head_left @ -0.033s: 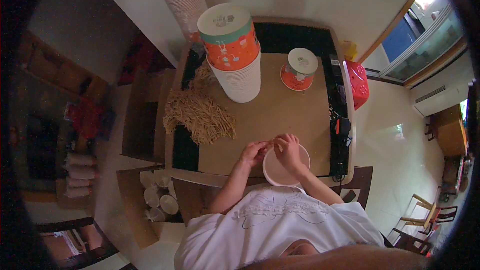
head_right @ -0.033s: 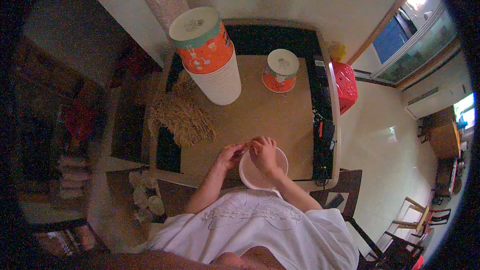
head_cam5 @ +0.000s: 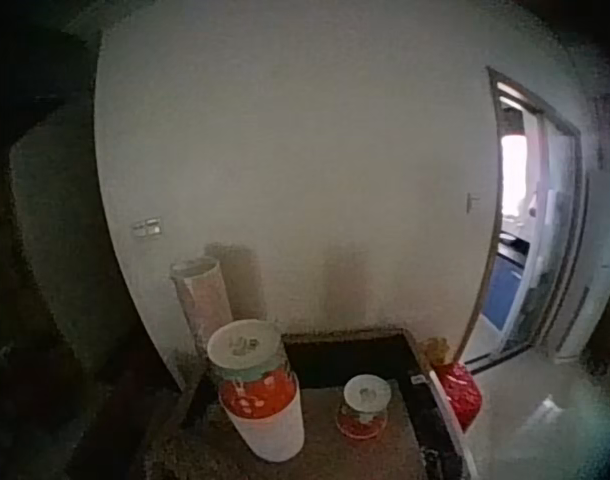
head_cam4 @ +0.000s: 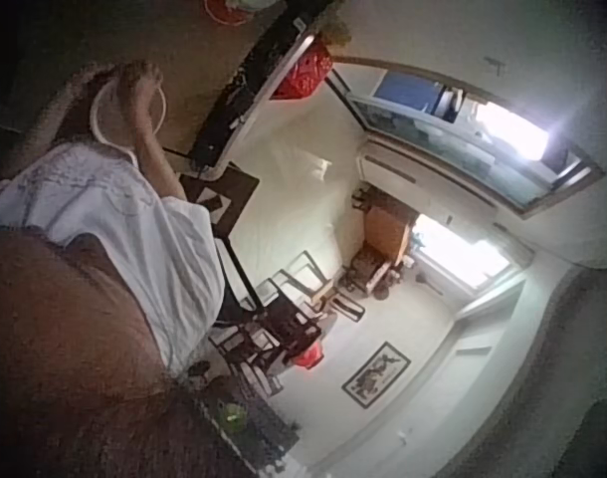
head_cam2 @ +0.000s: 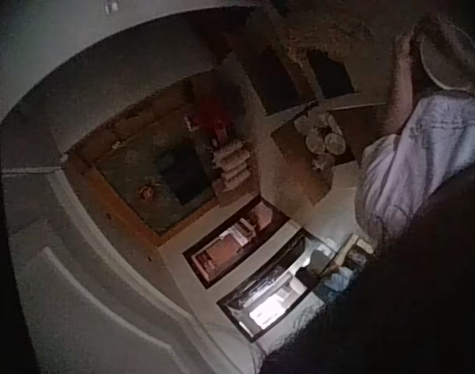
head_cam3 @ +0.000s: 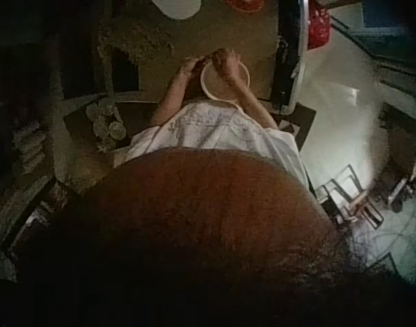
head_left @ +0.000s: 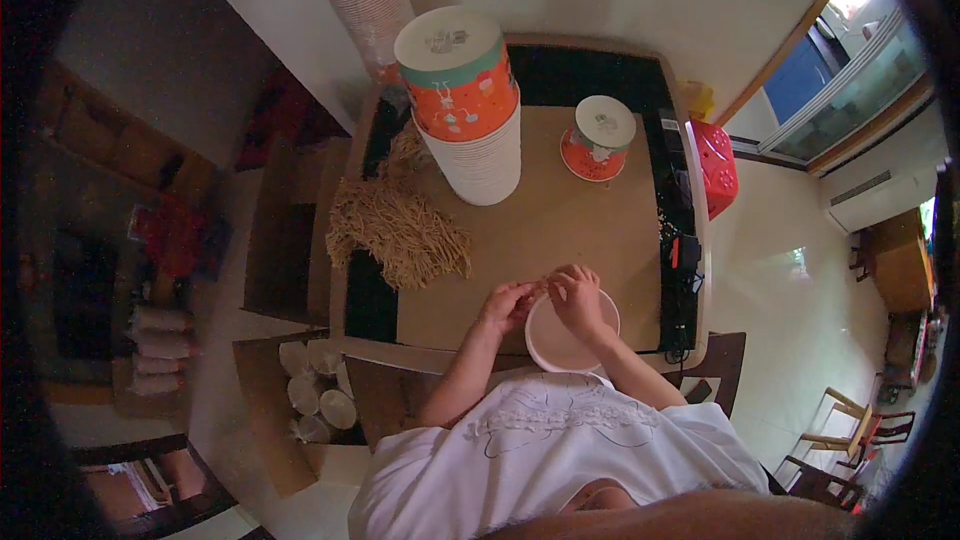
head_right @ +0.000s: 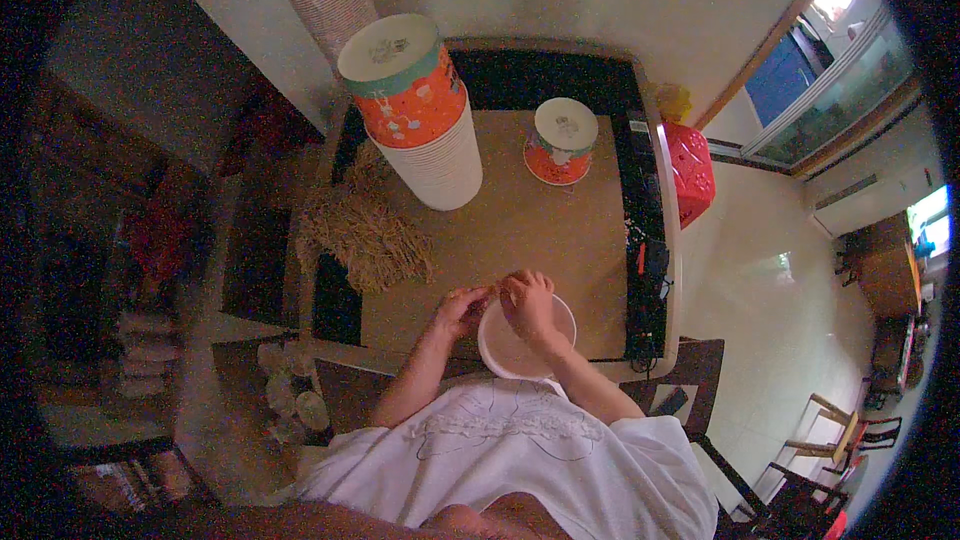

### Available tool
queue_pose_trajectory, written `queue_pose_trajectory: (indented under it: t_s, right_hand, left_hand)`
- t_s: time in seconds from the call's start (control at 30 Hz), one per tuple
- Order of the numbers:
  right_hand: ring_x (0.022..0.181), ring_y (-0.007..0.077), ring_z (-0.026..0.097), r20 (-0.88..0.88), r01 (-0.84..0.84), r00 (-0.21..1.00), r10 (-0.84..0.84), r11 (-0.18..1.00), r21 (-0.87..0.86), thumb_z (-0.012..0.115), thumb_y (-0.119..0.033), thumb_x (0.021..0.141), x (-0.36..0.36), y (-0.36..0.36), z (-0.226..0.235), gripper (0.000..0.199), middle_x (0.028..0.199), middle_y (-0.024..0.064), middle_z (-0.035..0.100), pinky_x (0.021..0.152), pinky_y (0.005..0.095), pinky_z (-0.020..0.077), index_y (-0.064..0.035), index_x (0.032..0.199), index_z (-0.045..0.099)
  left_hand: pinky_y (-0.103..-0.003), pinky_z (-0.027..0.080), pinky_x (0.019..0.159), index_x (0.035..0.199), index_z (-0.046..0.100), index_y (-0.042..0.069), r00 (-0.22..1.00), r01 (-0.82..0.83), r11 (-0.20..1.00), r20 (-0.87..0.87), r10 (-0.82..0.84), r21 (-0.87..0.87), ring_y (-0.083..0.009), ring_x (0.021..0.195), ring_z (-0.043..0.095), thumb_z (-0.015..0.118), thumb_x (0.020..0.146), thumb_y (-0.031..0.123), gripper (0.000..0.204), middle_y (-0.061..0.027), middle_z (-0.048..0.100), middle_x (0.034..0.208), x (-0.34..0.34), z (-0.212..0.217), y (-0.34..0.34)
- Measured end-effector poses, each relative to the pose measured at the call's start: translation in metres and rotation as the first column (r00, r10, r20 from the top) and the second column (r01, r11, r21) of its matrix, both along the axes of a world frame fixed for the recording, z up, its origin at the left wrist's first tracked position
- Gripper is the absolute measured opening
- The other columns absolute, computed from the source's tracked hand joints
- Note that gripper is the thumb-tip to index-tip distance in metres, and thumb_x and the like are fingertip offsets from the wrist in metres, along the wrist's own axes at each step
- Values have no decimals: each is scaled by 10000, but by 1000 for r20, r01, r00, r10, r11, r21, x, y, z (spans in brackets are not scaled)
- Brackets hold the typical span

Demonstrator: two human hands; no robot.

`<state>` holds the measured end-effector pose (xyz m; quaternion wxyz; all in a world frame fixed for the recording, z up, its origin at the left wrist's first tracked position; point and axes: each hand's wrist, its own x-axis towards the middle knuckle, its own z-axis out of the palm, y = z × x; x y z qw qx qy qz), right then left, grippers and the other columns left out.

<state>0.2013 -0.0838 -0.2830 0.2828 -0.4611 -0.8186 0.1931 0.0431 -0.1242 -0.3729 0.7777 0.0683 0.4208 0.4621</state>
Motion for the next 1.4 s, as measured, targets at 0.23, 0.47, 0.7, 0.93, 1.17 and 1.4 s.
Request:
queue_pose_trajectory:
  t_s: [0.23,0.47,0.7,0.93,1.17,1.4]
  right_hand:
    - [849,280,525,6,-94,994,112,862,-498,580,-230,741,2,24,-3,121,838,84,573,729,431,375,-133,774,646]
    - [662,218,589,66,-81,992,109,939,-334,610,-177,696,-3,26,-5,108,727,92,588,611,332,469,-89,744,649]
    - [670,216,580,106,-81,988,112,961,-264,610,-187,689,-4,23,-8,97,726,72,577,620,338,456,-106,723,649]
    - [699,247,592,60,-94,990,124,924,-371,606,-186,701,-3,26,-6,112,757,85,606,635,339,466,-87,748,630]
    - [757,319,578,23,-121,986,168,790,-601,604,-336,729,-8,35,-1,271,798,108,608,661,429,437,-109,864,541]
    - [656,182,589,-135,-203,979,154,825,-528,665,-118,668,-1,40,-20,203,691,92,602,585,297,463,-36,814,551]
  left_hand:
    - [-172,319,394,863,608,103,953,-89,996,-293,79,-20,-37,476,430,565,799,148,89,56,502,590,10,47,4]
    - [-167,359,454,921,616,59,888,-4,992,-455,62,128,-36,556,482,551,797,89,143,-12,626,795,5,48,3]
    - [-246,476,646,891,635,21,557,169,895,-789,258,412,-111,722,602,603,744,32,152,-65,650,776,9,40,1]
    - [-238,475,619,834,633,17,517,162,888,-803,295,430,-109,697,607,617,742,58,102,-64,650,763,11,40,3]
    - [-195,391,467,835,626,33,790,-10,966,-591,167,259,-51,531,495,579,773,60,82,0,616,700,6,40,0]
    - [-226,412,551,893,588,58,794,74,971,-602,81,228,-76,649,517,610,767,124,144,1,602,789,-4,18,-4]
